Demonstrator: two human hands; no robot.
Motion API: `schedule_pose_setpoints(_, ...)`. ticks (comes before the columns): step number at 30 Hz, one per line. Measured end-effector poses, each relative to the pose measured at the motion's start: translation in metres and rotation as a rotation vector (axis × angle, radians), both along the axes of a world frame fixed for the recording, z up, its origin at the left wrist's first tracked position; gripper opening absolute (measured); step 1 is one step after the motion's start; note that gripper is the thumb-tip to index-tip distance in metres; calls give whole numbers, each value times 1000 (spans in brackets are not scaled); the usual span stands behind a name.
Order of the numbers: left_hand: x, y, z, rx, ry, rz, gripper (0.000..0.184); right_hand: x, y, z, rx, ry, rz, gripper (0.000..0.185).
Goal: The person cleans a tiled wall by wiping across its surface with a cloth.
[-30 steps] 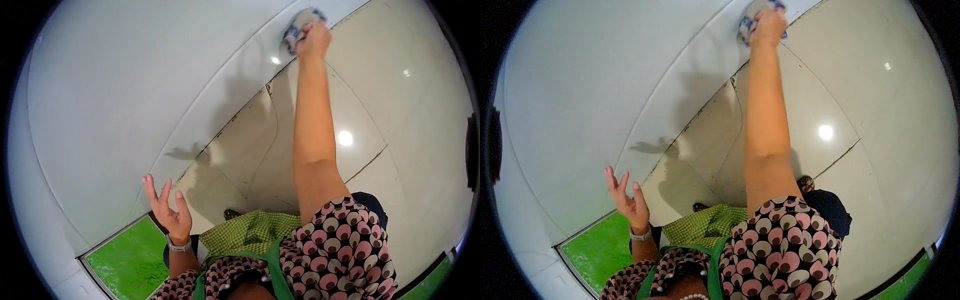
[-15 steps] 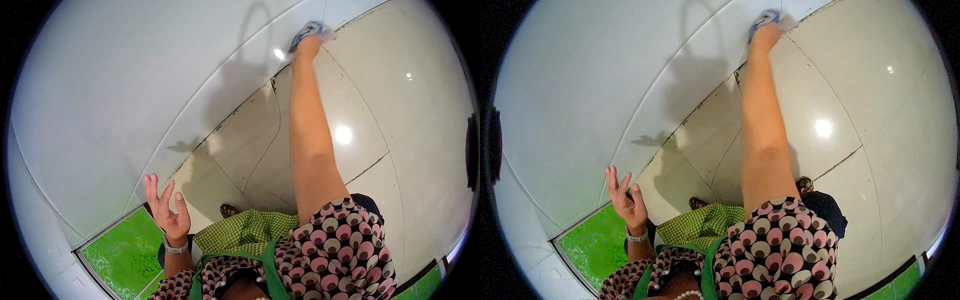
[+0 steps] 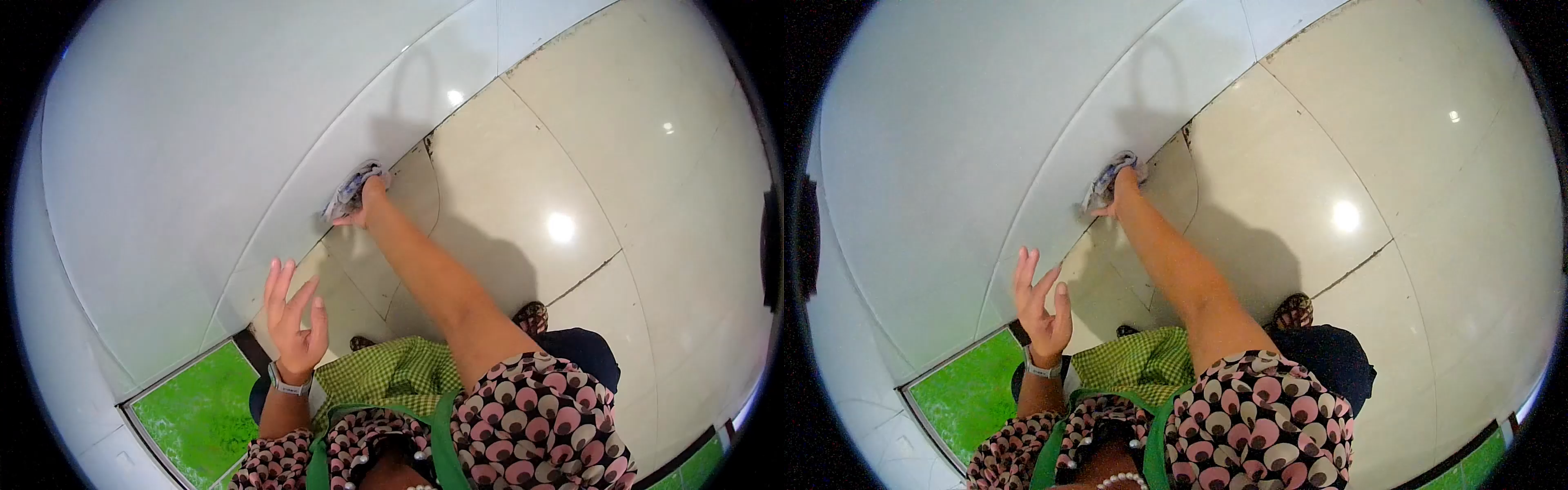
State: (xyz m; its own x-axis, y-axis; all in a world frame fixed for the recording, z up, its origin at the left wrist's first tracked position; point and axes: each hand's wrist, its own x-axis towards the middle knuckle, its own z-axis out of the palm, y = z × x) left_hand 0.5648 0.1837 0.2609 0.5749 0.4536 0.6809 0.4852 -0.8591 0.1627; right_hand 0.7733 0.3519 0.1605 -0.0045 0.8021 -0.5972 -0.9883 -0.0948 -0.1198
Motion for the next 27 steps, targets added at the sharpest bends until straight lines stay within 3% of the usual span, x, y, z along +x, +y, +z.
schedule_pose_setpoints(2,2,4,-5,-27,1,1,22,1,-9,13,-11,118,103,56)
schedule_pose_setpoints(5,4,5,-14,-34,25,23,25,49,-35,41,123,47,-25,74)
schedule_pose_setpoints(8,3,4,-18,-48,61,14,31,154,2,-13,382,-255,-125,73)
schedule_pose_setpoints(11,-1,8,-13,-69,38,62,39,202,-56,95,242,-312,-455,71)
schedule_pose_setpoints(13,-4,9,-8,-39,-31,197,51,257,-61,117,273,-486,-564,55)
schedule_pose_setpoints(15,-7,12,-3,-14,-72,246,53,263,-61,122,389,-555,-671,50)
schedule_pose_setpoints(17,-12,19,-2,11,-112,295,54,242,-39,106,202,-731,-941,47)
schedule_pose_setpoints(18,-15,24,-7,-110,-264,222,53,229,-26,102,102,-815,-1075,46)
schedule_pose_setpoints(19,-17,31,-12,-231,-415,148,53,195,-25,94,-12,-860,-1013,56)
schedule_pose_setpoints(20,-18,38,-16,-379,-583,60,50,156,-5,76,-100,-1033,-1141,49)
schedule_pose_setpoints(21,-17,42,-12,-377,-585,59,50,122,12,55,-174,-1119,-1126,47)
schedule_pose_setpoints(23,-13,48,-4,-835,-945,-65,48,52,52,-5,-281,-1276,-936,44)
schedule_pose_setpoints(26,-10,63,-4,-902,-1000,-53,47,-19,117,-128,-314,-1577,-232,41)
schedule_pose_setpoints(27,-8,70,-5,-950,-1034,-45,49,-34,103,-118,-253,-1534,0,42)
